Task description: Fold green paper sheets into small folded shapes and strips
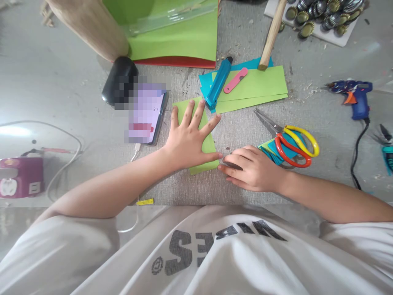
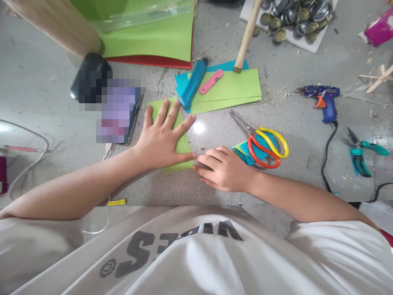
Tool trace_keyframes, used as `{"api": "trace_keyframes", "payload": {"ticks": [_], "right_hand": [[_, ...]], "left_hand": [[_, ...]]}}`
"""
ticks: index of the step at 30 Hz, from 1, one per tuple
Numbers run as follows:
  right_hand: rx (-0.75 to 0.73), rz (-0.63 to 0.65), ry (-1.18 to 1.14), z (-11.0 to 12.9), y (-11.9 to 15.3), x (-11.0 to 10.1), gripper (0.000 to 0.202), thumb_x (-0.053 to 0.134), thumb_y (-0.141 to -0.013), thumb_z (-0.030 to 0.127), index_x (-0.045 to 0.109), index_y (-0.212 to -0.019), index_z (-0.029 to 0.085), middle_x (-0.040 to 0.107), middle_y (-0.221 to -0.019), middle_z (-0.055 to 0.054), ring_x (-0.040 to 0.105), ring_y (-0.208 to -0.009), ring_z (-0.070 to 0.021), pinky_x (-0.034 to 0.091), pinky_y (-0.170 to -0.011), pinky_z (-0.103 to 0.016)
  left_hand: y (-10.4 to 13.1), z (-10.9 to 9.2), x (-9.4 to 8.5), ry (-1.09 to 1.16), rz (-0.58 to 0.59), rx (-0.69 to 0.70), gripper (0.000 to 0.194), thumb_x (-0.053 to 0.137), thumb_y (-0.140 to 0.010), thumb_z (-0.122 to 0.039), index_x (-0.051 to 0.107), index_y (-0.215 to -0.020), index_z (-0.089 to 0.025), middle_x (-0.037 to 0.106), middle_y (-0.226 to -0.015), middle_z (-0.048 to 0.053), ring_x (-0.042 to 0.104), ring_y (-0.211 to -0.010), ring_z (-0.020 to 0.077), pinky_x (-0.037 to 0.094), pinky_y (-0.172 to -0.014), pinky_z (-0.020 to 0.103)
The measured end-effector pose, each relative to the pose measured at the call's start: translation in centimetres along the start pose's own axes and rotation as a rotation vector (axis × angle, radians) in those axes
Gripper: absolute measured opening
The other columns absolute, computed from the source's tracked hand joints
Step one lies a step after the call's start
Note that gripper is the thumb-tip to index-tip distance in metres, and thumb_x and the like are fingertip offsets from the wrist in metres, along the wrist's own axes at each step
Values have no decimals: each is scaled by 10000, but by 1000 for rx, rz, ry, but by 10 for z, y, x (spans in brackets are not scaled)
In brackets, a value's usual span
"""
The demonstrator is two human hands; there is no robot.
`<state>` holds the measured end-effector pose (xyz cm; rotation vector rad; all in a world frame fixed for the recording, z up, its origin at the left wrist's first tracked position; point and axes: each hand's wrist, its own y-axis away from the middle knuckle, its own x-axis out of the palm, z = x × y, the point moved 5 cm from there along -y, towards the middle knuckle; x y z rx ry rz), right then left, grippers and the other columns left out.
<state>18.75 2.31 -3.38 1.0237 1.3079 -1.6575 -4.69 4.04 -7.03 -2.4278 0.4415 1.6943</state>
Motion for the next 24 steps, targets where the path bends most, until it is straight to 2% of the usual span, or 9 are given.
{"api": "trace_keyframes", "payload": {"ticks": [3,6,9,11,14,17,24], "right_hand": [[12,-27,-8,0,3,2,292,622,-1273,261,886,-1350,162,842,-1154,-113,657,-1138,-296,507,-923,-445],[-4,31,-9,1,2,1,265,702,-1239,256,884,-1392,139,842,-1182,-128,652,-1162,-300,505,-934,-446],[-6,34,-11,0,-2,-3,333,592,-1297,270,881,-1380,126,853,-1198,-134,665,-1165,-299,519,-946,-444],[0,7,-2,1,-5,-4,345,562,-1313,247,889,-1335,138,863,-1187,-120,682,-1127,-280,519,-921,-431],[32,-57,30,1,-12,-2,239,676,-1266,145,892,-1168,173,858,-1061,-62,682,-1004,-232,504,-829,-393],[83,-106,17,0,-17,2,274,719,-1264,158,856,-1027,179,839,-966,-44,664,-927,-215,533,-772,-366],[108,-133,38,-1,-18,5,316,713,-1213,48,827,-966,211,814,-899,-7,649,-857,-189,540,-715,-335]], "left_hand": [[-1,0,1,-8,22,-4,1261,864,-976,-981,465,-1995,-354,249,-2117,239,236,-1941,659,153,-1499,977],[-2,-1,0,-14,39,-15,1270,846,-975,-1001,466,-1996,-348,241,-2119,238,228,-1942,662,141,-1503,975],[-3,-3,-1,-23,64,-34,1269,837,-984,-1003,456,-2001,-348,219,-2126,228,208,-1948,659,122,-1512,965],[-3,-5,-2,-28,86,-49,1267,856,-987,-981,449,-2005,-343,193,-2129,234,193,-1950,664,115,-1513,962],[-4,-6,-3,-21,98,-58,1272,895,-979,-942,438,-2008,-350,175,-2132,238,175,-1955,663,113,-1512,963],[-3,-5,-3,-4,96,-60,1271,902,-973,-935,438,-2007,-360,181,-2133,233,167,-1957,661,108,-1510,965],[-2,-1,-3,54,74,-54,1234,816,-998,-986,434,-2005,-383,193,-2143,182,155,-1960,655,86,-1518,956]]}}
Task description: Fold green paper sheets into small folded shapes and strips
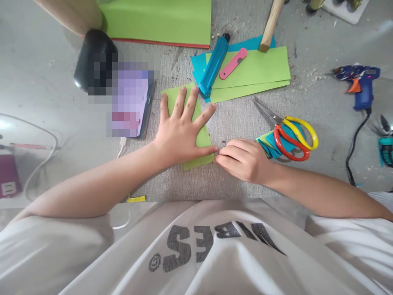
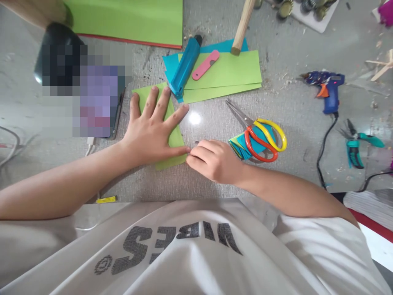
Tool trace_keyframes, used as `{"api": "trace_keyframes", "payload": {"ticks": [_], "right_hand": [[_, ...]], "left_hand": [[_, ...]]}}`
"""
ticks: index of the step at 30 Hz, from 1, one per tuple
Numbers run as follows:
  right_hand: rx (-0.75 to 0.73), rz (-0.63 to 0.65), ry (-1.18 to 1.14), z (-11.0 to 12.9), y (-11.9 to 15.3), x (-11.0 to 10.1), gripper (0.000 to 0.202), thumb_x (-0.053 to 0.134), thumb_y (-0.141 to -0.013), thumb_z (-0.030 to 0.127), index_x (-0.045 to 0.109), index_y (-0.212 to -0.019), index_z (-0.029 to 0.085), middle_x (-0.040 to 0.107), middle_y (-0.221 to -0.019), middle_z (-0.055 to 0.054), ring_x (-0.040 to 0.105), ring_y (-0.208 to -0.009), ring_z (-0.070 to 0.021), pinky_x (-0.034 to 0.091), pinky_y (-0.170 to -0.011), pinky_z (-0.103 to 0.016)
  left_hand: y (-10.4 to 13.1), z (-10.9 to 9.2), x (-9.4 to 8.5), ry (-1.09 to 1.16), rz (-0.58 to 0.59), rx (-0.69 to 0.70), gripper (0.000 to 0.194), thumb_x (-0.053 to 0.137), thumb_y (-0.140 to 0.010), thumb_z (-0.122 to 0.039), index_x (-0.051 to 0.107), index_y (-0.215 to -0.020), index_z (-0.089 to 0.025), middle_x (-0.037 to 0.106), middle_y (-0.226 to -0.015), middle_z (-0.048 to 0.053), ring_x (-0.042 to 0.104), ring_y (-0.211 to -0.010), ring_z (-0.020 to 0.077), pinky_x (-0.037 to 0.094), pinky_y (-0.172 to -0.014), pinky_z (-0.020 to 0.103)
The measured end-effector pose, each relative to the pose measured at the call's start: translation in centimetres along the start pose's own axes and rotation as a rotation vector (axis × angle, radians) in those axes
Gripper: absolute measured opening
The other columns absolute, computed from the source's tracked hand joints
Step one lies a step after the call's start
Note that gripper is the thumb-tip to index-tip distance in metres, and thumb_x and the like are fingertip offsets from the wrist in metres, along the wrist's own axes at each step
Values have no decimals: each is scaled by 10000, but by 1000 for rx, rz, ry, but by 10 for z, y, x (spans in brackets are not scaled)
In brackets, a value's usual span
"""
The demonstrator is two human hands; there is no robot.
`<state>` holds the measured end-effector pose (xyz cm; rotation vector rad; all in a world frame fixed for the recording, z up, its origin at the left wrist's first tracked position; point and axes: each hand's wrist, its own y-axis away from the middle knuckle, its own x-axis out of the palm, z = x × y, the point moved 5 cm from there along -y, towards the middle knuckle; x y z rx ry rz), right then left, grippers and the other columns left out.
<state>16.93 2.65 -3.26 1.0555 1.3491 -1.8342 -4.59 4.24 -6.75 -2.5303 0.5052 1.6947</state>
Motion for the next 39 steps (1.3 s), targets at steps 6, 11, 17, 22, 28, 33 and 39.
{"api": "trace_keyframes", "payload": {"ticks": [6,11,17,22,28,33,39], "right_hand": [[-55,14,21,7,-3,-3,315,708,-1228,56,853,-990,202,818,-887,-3,634,-817,-172,519,-702,-351],[-66,20,61,11,-6,-1,286,738,-1214,53,856,-996,197,773,-850,5,569,-786,-170,480,-682,-359],[-84,45,27,9,-3,3,302,724,-1211,38,846,-976,184,742,-853,-10,579,-812,-180,485,-715,-364],[-43,62,-19,6,-6,4,328,683,-1222,20,858,-994,178,775,-887,-13,583,-818,-191,498,-732,-356],[-31,81,-52,4,-5,5,393,639,-1240,26,820,-937,200,747,-883,-12,555,-818,-201,473,-750,-359],[-27,82,-82,3,-6,5,390,630,-1214,-10,810,-931,189,736,-881,-25,547,-820,-205,467,-748,-370],[-31,69,-116,2,-4,6,379,627,-1239,18,820,-964,194,798,-929,-25,590,-848,-206,490,-765,-374]], "left_hand": [[-1,-1,-1,21,-7,-3,1203,822,-1015,-957,424,-2008,-407,207,-2145,157,148,-1964,646,73,-1522,956],[0,-1,-2,24,-7,-12,1193,825,-1016,-946,433,-2005,-407,215,-2143,152,147,-1968,640,44,-1528,953],[1,0,-1,40,-18,5,1196,803,-1011,-966,431,-2005,-415,215,-2142,153,144,-1976,615,25,-1527,953],[0,1,-1,55,-12,-3,1212,826,-993,-960,433,-2005,-420,230,-2141,142,128,-1973,635,4,-1528,956],[0,2,0,60,-23,0,1214,823,-988,-966,434,-2002,-424,208,-2145,145,128,-1973,633,7,-1522,960],[1,1,-1,50,-10,-19,1194,854,-993,-930,445,-1997,-428,199,-2147,146,131,-1971,641,51,-1527,952],[2,1,0,25,-24,2,1192,845,-1003,-934,443,-1997,-412,192,-2145,164,152,-1971,627,89,-1520,951]]}}
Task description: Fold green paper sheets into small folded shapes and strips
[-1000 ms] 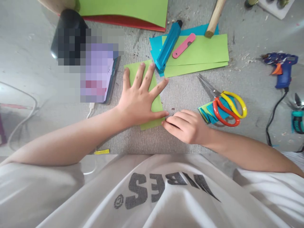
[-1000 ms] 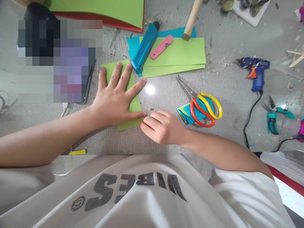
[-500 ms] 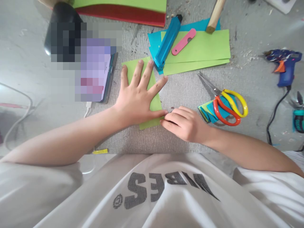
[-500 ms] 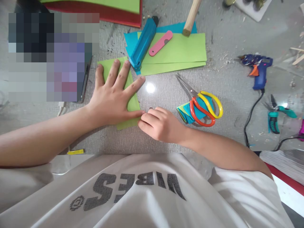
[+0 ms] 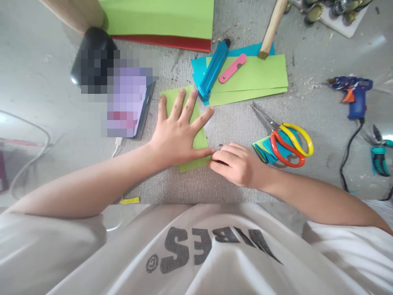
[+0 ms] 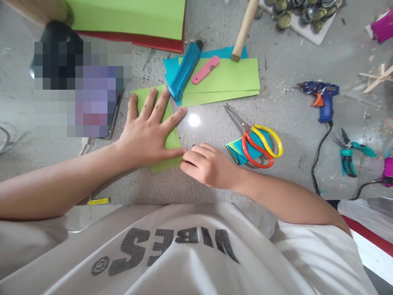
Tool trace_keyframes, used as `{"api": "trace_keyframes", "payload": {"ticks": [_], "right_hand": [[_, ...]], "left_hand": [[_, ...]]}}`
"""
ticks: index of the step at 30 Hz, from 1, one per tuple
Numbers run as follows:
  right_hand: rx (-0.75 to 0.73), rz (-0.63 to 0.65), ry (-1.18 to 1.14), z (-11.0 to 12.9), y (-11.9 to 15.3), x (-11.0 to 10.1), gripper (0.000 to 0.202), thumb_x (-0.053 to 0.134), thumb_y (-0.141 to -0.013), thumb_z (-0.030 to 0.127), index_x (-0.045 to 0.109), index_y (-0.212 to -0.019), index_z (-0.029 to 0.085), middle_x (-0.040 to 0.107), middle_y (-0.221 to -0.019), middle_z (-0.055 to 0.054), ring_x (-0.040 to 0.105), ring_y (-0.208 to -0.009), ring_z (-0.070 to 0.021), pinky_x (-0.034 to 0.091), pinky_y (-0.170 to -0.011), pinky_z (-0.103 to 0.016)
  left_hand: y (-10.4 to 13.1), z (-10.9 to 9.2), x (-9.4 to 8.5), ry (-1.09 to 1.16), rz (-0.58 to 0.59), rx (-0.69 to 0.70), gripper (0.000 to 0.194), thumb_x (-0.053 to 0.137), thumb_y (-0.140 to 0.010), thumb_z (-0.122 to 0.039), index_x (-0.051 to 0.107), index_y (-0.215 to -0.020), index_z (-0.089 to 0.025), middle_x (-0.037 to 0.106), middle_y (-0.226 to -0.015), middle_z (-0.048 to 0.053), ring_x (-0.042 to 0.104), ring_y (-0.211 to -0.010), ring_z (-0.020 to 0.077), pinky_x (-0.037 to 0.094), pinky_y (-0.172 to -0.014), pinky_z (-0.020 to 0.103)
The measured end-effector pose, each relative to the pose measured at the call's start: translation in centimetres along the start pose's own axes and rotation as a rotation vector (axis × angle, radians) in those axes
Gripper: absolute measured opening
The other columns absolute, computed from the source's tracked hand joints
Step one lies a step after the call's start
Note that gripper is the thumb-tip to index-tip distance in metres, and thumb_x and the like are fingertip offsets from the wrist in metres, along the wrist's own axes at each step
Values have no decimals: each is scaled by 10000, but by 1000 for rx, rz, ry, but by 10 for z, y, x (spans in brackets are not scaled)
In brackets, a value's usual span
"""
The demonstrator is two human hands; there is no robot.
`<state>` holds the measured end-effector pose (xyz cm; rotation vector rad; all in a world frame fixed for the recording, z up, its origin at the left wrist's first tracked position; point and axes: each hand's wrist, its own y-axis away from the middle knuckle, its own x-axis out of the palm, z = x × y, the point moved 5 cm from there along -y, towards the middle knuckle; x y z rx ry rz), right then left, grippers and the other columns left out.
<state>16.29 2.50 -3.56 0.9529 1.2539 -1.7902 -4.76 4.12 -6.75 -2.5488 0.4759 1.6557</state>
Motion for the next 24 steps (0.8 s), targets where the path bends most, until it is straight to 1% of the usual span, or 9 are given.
{"api": "trace_keyframes", "payload": {"ticks": [3,5,8,12,16,18,21,24], "right_hand": [[-9,2,-24,-1,4,-6,303,657,-1246,39,850,-1059,177,855,-998,-30,643,-888,-208,517,-787,-380],[-27,16,-28,-1,8,-11,248,666,-1264,77,863,-1145,171,886,-1072,-44,700,-961,-213,553,-839,-379],[-60,36,-7,-1,14,-17,247,638,-1302,150,872,-1225,164,913,-1151,-53,750,-1041,-220,594,-903,-377],[-70,46,14,-2,18,-18,222,654,-1294,167,874,-1265,152,928,-1151,-60,748,-1049,-226,603,-895,-394],[-86,65,17,-1,16,-14,211,676,-1268,145,881,-1298,182,932,-1203,-64,740,-1059,-223,581,-875,-407],[-91,60,23,-1,15,-14,211,680,-1263,138,883,-1314,166,935,-1208,-67,734,-1050,-227,577,-872,-410],[-102,54,13,0,15,-15,194,719,-1239,124,885,-1340,124,931,-1199,-90,730,-1036,-236,566,-870,-419],[-98,69,-8,0,16,-14,208,768,-1197,100,888,-1363,131,917,-1206,-109,726,-1045,-248,544,-866,-432]], "left_hand": [[0,0,1,-26,5,1,1183,836,-1019,-926,439,-2000,-400,181,-2144,181,168,-1964,639,101,-1516,951],[0,-1,0,-36,7,-1,1181,822,-1027,-933,437,-2003,-391,178,-2144,186,173,-1958,656,104,-1513,955],[0,-2,-1,-39,18,0,1190,811,-1030,-946,427,-2007,-386,172,-2144,192,165,-1961,652,98,-1514,953],[-1,-1,-1,-32,27,-3,1205,813,-1019,-956,423,-2008,-389,158,-2146,190,142,-1973,626,84,-1520,945],[-2,-1,-1,-9,20,-10,1197,806,-1012,-970,430,-2003,-414,202,-2145,157,137,-1970,635,86,-1521,949],[-2,-1,-1,-2,21,-14,1193,799,-1013,-972,433,-2003,-415,215,-2144,150,135,-1969,641,80,-1525,948],[-1,-1,-1,3,18,-20,1193,794,-1007,-977,438,-2001,-421,213,-2146,139,137,-1973,625,68,-1537,931],[-2,0,0,7,12,-15,1200,807,-993,-978,446,-1995,-426,217,-2146,130,138,-1973,618,69,-1535,933]]}}
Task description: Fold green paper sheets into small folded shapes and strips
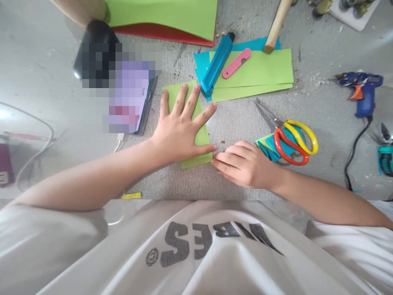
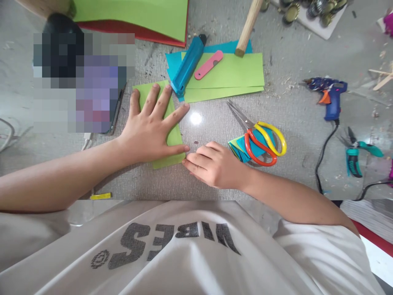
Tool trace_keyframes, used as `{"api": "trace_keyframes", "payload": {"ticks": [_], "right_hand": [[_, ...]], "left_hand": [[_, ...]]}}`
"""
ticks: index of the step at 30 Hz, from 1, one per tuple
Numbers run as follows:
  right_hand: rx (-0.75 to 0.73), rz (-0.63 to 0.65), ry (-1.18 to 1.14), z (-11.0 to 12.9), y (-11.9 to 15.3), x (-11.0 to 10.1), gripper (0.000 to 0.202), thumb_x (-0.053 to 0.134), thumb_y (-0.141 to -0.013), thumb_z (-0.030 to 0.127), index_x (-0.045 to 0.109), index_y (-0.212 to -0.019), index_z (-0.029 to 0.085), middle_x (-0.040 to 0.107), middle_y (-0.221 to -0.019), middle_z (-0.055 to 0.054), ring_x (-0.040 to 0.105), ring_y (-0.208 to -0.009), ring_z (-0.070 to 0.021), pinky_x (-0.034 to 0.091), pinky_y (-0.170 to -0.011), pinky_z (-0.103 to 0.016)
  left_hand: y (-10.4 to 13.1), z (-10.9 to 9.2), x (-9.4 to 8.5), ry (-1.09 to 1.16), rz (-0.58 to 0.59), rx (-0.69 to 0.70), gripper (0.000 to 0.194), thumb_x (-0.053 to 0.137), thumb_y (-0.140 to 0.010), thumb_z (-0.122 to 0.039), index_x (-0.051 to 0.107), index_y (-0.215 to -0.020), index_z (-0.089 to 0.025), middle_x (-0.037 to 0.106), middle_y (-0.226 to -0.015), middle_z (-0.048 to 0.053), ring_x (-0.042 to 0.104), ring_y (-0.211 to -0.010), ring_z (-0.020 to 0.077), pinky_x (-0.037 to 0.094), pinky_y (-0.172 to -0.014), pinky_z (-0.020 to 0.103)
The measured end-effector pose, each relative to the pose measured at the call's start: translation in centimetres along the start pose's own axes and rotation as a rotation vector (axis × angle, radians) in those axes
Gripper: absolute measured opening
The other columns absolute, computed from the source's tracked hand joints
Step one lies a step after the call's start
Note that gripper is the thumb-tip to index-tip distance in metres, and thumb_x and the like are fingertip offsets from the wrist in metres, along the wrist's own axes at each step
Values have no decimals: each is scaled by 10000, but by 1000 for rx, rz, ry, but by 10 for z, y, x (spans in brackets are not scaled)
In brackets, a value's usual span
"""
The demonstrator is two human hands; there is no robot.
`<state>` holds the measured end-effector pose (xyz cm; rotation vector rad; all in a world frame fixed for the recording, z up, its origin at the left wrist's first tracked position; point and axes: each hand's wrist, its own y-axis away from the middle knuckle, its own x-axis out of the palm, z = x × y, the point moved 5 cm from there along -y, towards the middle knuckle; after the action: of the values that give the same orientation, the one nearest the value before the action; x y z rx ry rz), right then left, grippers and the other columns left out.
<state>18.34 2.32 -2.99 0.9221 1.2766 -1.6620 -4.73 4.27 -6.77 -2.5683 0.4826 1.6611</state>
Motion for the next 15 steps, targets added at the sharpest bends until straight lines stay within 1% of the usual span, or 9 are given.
{"api": "trace_keyframes", "payload": {"ticks": [2,4,8,10,13,15], "right_hand": [[6,7,5,0,0,1,226,765,-1191,94,884,-1378,140,906,-1196,-105,716,-1051,-254,533,-865,-433],[12,10,26,1,-2,3,215,725,-1215,107,881,-1358,142,898,-1173,-94,695,-1038,-252,529,-868,-431],[31,11,57,0,-6,8,242,641,-1256,141,883,-1260,131,876,-1140,-86,646,-1000,-257,509,-853,-433],[28,26,69,0,-9,11,263,623,-1258,153,884,-1222,152,849,-1120,-89,620,-980,-261,474,-838,-438],[31,42,78,1,-11,15,284,614,-1259,151,874,-1150,182,803,-1077,-84,575,-934,-255,421,-817,-439],[54,14,77,0,-13,17,271,644,-1248,117,862,-1101,181,772,-1023,-68,551,-905,-242,402,-801,-431]], "left_hand": [[0,0,0,4,-4,4,1201,814,-990,-974,450,-1993,-422,219,-2145,133,140,-1971,624,70,-1531,939],[0,0,0,4,-4,4,1196,812,-995,-969,452,-1993,-416,213,-2146,141,140,-1970,628,70,-1530,941],[0,-1,0,0,0,0,1176,809,-1015,-950,452,-1993,-405,205,-2145,155,138,-1971,632,79,-1526,948],[1,-1,-1,-2,-4,2,1167,815,-1022,-931,448,-1995,-403,203,-2145,160,141,-1971,633,81,-1524,951],[1,-1,-1,-10,-12,5,1155,826,-1026,-908,448,-1995,-405,196,-2145,166,146,-1975,619,80,-1527,943],[1,-1,0,-12,-19,7,1147,828,-1026,-905,450,-1992,-414,199,-2145,161,150,-1977,607,88,-1529,936]]}}
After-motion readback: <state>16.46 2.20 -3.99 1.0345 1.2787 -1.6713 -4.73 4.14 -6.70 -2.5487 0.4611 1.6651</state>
